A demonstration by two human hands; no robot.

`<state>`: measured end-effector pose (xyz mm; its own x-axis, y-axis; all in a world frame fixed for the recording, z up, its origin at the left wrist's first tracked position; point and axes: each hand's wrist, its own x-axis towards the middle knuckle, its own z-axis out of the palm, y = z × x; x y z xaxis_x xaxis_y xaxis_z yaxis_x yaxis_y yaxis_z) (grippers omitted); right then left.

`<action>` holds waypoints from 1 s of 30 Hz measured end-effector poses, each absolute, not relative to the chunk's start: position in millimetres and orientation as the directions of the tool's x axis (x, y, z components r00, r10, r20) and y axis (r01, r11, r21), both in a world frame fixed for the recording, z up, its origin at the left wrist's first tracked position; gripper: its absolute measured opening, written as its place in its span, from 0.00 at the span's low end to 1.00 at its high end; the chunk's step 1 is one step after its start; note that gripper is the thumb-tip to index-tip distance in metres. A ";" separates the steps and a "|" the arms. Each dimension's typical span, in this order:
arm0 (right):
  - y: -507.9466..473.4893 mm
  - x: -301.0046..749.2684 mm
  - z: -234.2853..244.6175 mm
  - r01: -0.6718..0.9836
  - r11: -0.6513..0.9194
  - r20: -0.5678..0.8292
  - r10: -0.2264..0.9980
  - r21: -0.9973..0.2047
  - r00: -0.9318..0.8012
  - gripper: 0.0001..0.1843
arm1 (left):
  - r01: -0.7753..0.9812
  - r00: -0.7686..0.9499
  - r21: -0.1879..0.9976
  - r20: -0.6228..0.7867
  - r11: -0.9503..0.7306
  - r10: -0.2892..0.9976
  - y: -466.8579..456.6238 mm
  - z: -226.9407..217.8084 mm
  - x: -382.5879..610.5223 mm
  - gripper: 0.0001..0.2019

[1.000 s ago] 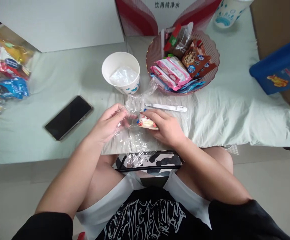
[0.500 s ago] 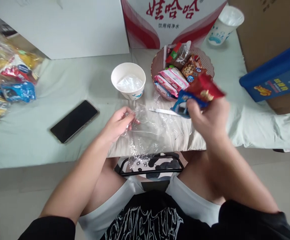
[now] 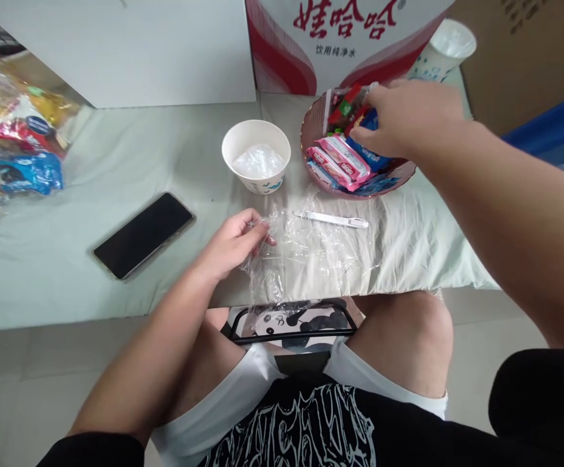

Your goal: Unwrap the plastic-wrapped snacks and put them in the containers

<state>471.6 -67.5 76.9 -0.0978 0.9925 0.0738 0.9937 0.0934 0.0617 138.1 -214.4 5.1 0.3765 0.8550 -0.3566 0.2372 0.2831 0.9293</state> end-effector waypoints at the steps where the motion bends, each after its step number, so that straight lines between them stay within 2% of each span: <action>1: -73.0 471.3 78.8 0.989 0.138 0.088 0.986 0.062 -0.143 0.35 | 0.235 0.375 0.929 -0.357 0.285 0.856 -214.4 5.7 138.0 0.12; 3: -96.3 462.6 88.8 0.982 0.178 0.172 0.967 0.063 -0.187 0.33 | 0.231 0.367 0.926 -0.366 0.297 0.855 -214.3 6.7 138.0 0.11; 5: -132.1 444.4 98.6 0.980 0.198 0.331 0.925 -0.004 -0.185 0.23 | 0.222 0.359 0.920 -0.385 0.323 0.850 -214.3 6.9 138.0 0.11; 7: -172.6 422.3 96.1 0.914 0.385 0.401 0.863 -0.127 -0.307 0.13 | 0.203 0.361 0.916 -0.399 0.346 0.843 -214.1 5.7 137.4 0.11; 8: -192.0 411.9 87.9 0.831 0.511 0.399 0.825 -0.220 -0.401 0.11 | 0.194 0.364 0.917 -0.398 0.349 0.842 -214.1 4.6 136.8 0.11; 9: -209.6 402.9 75.1 0.698 0.648 0.340 0.759 -0.305 -0.556 0.09 | 0.189 0.371 0.919 -0.393 0.345 0.841 -213.9 3.5 136.0 0.11; 11: -238.3 390.7 40.3 0.518 0.766 0.269 0.628 -0.382 -0.730 0.12 | 0.190 0.380 0.923 -0.384 0.335 0.842 -213.3 1.2 133.6 0.12; 14: -266.4 387.3 -9.4 0.589 0.725 0.134 0.664 -0.356 -0.736 0.21 | 0.196 0.340 0.920 -0.390 0.340 0.856 -209.1 -1.0 127.8 0.10; 17: -284.4 394.2 -30.2 0.686 0.636 0.070 0.749 -0.354 -0.659 0.28 | 0.236 0.203 0.919 -0.365 0.317 0.908 -200.4 -1.3 119.4 0.09; 19: -293.2 398.5 -29.4 0.710 0.599 0.050 0.776 -0.370 -0.628 0.30 | 0.284 0.061 0.924 -0.283 0.255 0.957 -196.3 0.5 113.7 0.09; 20: -296.7 399.5 -27.0 0.722 0.584 0.044 0.787 -0.370 -0.615 0.30 | 0.310 -0.032 0.930 -0.198 0.198 0.980 -196.7 2.4 111.5 0.09; 23: -302.9 397.6 -19.6 0.760 0.548 0.045 0.820 -0.349 -0.570 0.28 | 0.457 -0.232 0.883 0.239 -0.111 0.943 -211.9 10.9 110.5 0.09; 24: -303.6 395.7 -18.0 0.775 0.533 0.047 0.832 -0.340 -0.553 0.28 | 0.531 -0.179 0.811 0.393 -0.248 0.902 -220.6 13.7 112.5 0.08; 25: -303.8 393.7 -16.9 0.787 0.520 0.046 0.842 -0.331 -0.537 0.28 | 0.567 -0.052 0.723 0.511 -0.396 0.858 -229.5 15.6 115.5 0.08; 26: -303.7 391.7 -16.2 0.797 0.511 0.044 0.849 -0.323 -0.526 0.29 | 0.542 0.187 0.641 0.539 -0.544 0.821 -237.5 16.4 119.2 0.07; 27: -303.3 389.9 -15.7 0.804 0.504 0.041 0.854 -0.315 -0.519 0.29 | 0.495 0.418 0.575 0.500 -0.652 0.759 -243.2 15.6 123.3 0.05; 28: -303.0 388.6 -15.3 0.809 0.500 0.035 0.856 -0.308 -0.516 0.30 | 0.508 0.555 0.536 0.394 -0.674 0.732 -245.7 13.1 127.2 0.04; 30: -302.7 387.3 -14.7 0.814 0.500 0.024 0.856 -0.297 -0.517 0.31 | 0.601 0.609 0.508 0.209 -0.618 0.765 -240.4 3.4 132.5 0.07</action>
<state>387.3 -302.7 -14.7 -0.5170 0.8556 0.0236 0.8136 0.4998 -0.2970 132.5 -240.4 3.4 0.6095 0.7647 0.2091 0.6007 -0.6176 0.5076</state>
